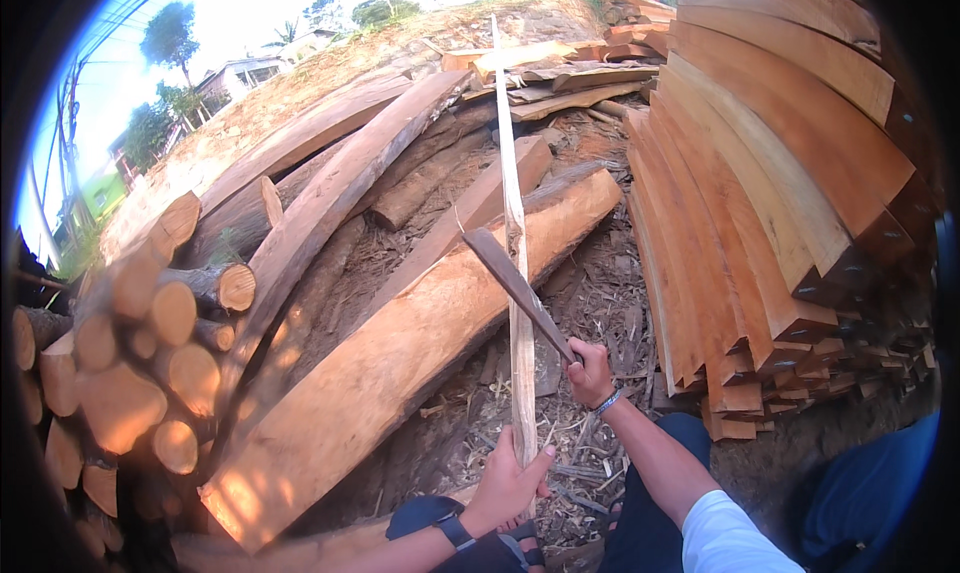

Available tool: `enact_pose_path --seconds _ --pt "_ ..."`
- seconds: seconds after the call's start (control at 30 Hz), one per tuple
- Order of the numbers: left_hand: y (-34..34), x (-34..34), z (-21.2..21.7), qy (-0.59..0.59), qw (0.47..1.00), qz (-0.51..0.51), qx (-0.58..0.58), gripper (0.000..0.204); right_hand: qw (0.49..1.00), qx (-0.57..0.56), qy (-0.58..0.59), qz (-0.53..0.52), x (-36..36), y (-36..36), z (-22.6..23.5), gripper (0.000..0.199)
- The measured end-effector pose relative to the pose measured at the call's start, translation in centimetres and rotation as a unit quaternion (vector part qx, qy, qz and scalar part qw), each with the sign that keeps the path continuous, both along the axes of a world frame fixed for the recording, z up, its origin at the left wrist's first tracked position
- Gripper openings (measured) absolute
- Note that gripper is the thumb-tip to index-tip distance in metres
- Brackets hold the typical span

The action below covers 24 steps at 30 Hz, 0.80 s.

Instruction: The person whittles a long wooden stick with a large blade, shaving off thin strips of bark and wood to sharpen or smooth the surface.

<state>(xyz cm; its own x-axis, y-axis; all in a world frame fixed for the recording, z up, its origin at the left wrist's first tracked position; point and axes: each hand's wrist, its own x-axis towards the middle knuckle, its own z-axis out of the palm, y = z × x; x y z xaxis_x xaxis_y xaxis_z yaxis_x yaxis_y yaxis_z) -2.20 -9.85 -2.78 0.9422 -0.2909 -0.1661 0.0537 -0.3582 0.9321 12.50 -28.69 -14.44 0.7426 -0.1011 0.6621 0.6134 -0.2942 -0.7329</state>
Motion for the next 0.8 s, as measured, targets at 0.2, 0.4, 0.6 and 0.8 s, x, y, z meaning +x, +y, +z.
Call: enact_pose_path --seconds 0.2,0.4,0.6,0.8 --pt "1.8 6.8 -0.2 -0.054 0.992 -0.015 -0.115 0.027 0.957 0.253 0.06 0.126 0.0 0.9 -0.1 0.077" --pt "5.0 12.8 -1.7 -0.165 0.976 0.045 -0.132 0.021 0.917 0.36 0.066 0.159 1.3 -0.4 -1.3 0.067" --pt "5.9 14.3 -3.7 -0.21 0.97 0.047 -0.116 0.024 0.925 0.341 0.074 0.15 1.0 -0.8 -1.0 0.065" --pt "7.0 14.6 -5.1 -0.202 0.962 0.095 -0.155 0.026 0.958 0.246 0.082 0.124 0.6 0.2 -1.0 0.071"
